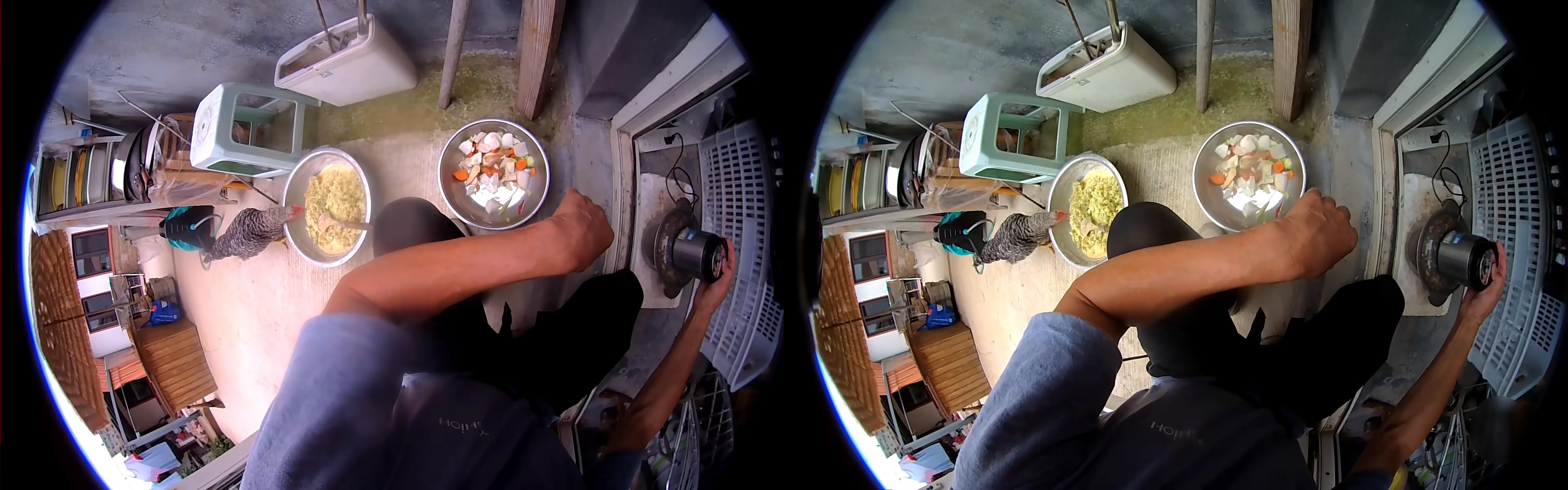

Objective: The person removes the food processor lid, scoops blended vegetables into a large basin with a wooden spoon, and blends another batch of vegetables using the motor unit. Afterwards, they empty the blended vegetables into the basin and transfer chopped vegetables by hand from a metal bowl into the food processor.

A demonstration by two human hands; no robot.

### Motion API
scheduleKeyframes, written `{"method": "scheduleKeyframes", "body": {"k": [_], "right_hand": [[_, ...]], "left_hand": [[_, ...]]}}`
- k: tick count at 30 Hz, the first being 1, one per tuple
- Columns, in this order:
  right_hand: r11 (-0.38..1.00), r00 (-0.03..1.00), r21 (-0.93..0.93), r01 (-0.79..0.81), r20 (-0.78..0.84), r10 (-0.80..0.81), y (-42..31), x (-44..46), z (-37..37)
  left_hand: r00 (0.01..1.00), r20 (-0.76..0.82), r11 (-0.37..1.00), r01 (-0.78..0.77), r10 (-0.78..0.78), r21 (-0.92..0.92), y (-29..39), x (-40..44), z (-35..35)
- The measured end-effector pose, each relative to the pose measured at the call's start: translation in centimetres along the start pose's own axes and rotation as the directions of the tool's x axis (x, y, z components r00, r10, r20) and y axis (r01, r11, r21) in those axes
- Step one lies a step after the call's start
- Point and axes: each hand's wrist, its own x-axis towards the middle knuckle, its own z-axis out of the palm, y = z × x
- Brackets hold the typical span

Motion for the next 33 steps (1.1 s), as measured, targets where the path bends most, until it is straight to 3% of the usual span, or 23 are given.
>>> {"method": "scheduleKeyframes", "body": {"k": [18,23,25,26,29,32,33], "right_hand": [[0.997,0.997,-0.033,0.067,0.049,-0.065,-0.2,-0.4,0.1],[1.000,0.998,0.008,0.030,0.053,-0.031,0.1,-0.3,0.1],[0.998,0.998,0.045,0.044,0.034,-0.045,-0.1,-1.0,1.0],[0.996,0.996,-0.033,0.082,-0.025,-0.083,-0.1,-1.2,1.8],[0.995,0.995,0.059,0.075,-0.075,-0.071,-0.9,-2.0,3.4],[0.994,0.992,-0.027,0.109,-0.060,-0.110,-1.1,-2.5,3.4],[0.990,0.992,-0.062,0.125,0.039,-0.122,-1.4,-2.9,2.9]], "left_hand": [[1.000,-0.018,1.000,0.001,-0.001,0.031,0.3,-0.5,0.0],[0.999,0.041,0.999,0.029,-0.030,0.035,0.1,-0.7,0.1],[1.000,0.029,1.000,0.005,-0.005,-0.001,0.2,-1.0,-0.3],[0.999,0.040,1.000,-0.018,0.019,-0.025,0.0,-1.1,-0.6],[0.999,0.036,0.997,-0.019,0.021,-0.069,-0.2,-1.3,-0.9],[0.999,-0.014,0.997,-0.045,0.044,-0.055,0.0,-1.7,-1.5],[0.998,-0.016,0.997,-0.059,0.058,-0.055,0.2,-1.5,-1.6]]}}
